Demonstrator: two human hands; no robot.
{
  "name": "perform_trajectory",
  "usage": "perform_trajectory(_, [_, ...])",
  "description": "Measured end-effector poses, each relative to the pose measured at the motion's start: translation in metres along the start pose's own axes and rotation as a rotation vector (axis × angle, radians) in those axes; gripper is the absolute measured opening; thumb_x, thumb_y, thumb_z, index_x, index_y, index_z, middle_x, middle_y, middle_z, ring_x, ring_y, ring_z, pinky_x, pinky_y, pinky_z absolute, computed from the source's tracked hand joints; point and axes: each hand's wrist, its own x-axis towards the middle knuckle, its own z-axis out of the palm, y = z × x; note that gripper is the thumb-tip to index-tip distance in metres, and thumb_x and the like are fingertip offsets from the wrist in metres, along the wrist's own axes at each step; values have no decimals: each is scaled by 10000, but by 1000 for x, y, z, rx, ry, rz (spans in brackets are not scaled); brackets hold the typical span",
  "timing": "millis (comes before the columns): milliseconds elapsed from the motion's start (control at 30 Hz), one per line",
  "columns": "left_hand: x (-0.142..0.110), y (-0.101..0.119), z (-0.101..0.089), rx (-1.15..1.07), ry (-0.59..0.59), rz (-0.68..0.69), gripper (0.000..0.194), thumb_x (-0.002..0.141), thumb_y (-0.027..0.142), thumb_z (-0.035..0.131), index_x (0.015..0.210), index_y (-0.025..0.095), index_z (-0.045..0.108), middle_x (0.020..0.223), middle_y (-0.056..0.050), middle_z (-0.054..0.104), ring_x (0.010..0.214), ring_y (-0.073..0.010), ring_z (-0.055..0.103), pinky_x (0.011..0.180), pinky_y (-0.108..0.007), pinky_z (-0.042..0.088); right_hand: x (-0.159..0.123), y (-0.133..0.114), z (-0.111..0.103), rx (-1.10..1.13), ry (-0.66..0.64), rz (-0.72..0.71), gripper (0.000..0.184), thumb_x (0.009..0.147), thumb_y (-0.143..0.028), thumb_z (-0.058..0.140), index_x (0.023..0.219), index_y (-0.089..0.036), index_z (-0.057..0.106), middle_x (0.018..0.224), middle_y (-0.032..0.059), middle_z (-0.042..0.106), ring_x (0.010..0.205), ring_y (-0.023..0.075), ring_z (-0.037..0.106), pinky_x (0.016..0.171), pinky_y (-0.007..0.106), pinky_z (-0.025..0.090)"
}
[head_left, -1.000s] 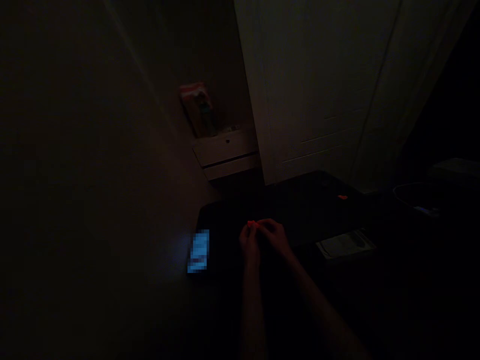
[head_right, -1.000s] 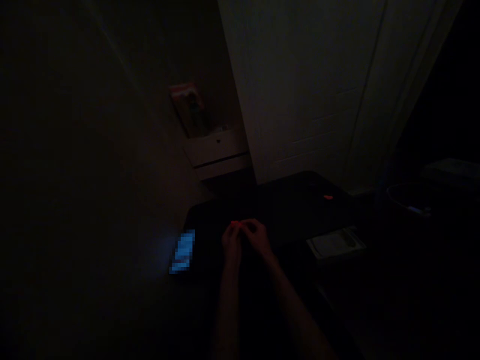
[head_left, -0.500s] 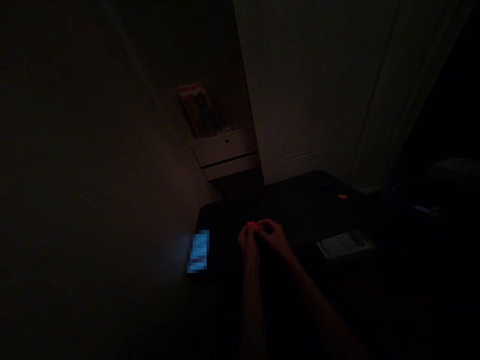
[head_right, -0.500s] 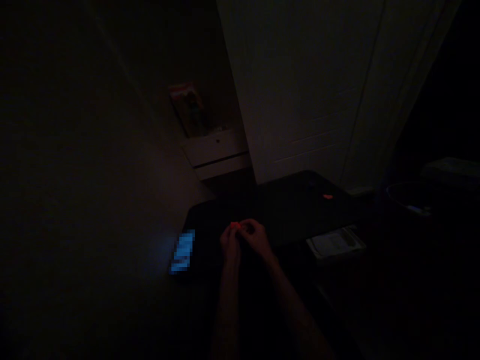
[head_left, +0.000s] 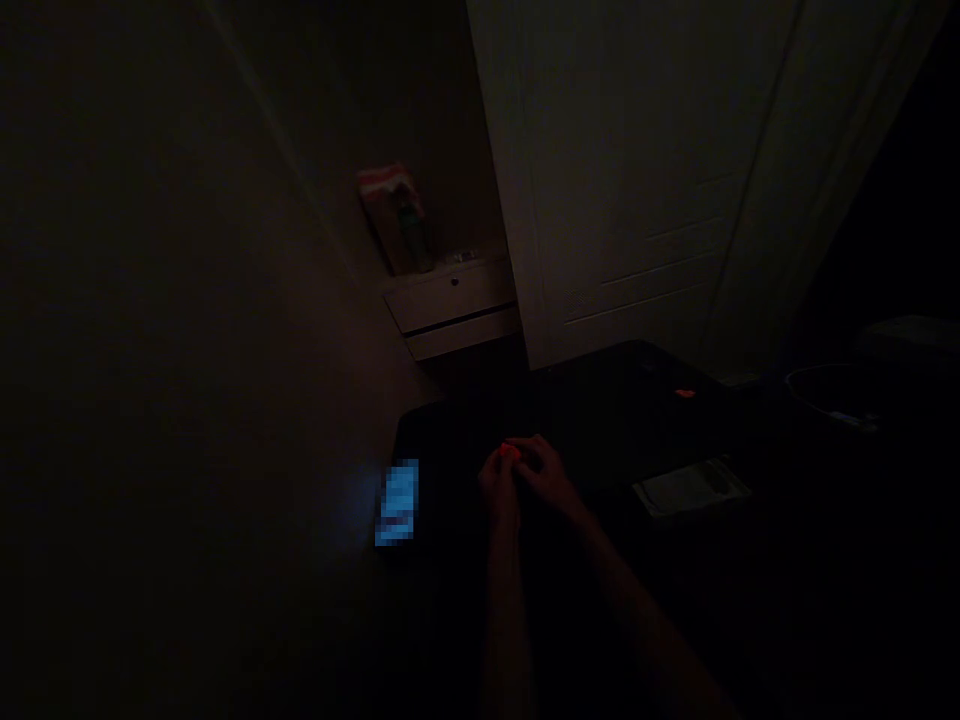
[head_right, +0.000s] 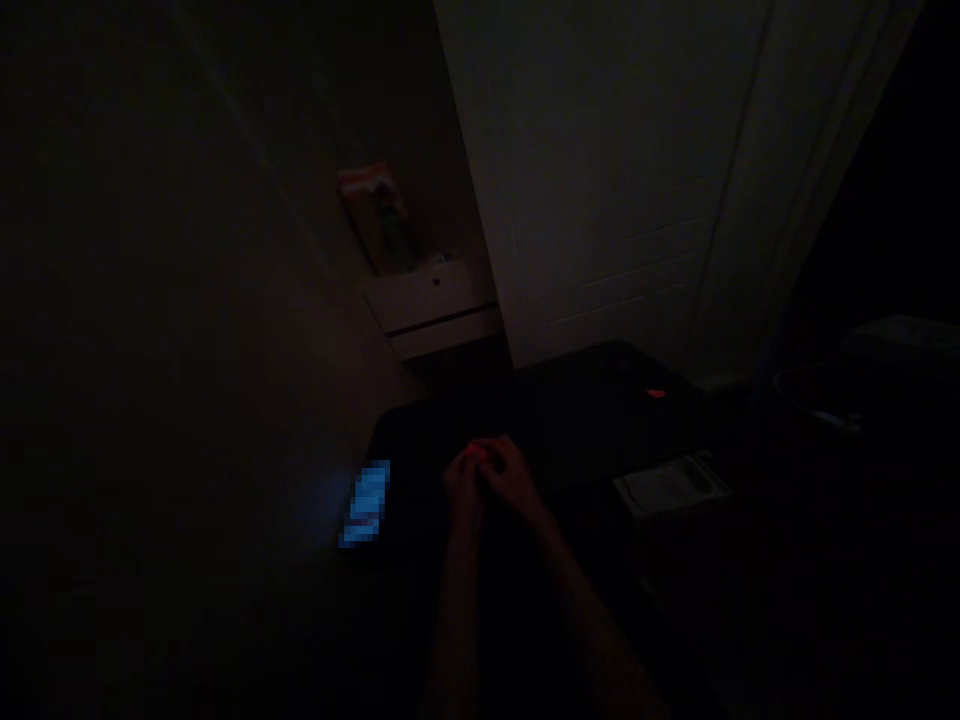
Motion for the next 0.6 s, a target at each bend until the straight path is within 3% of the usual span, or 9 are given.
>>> perform_trajectory(133, [0,0,0,-14,-51,16,391,737,464,826,911,117,772,878,-80,752,821,-183,697,794,-299,532,0,4,1,11,22,2,331,873,-302,656,1193,-256,728,1027,56,626,899,199,619,829,351,538])
perform_trajectory(333, [2,-3,-1,-41,17,-4,507,751,592,786,935,120,770,873,-88,749,819,-196,706,799,-314,537,1,5,2,1,68,7,332,861,-360,707,1172,-250,740,984,48,598,852,188,611,783,333,551])
perform_trajectory(600, [2,-1,-1,20,29,28,516,790,629,728,917,130,747,855,-68,727,792,-179,684,753,-287,520,-1,7,6,-72,93,-34,301,862,-296,698,1159,-246,717,1025,49,601,889,190,630,813,329,545])
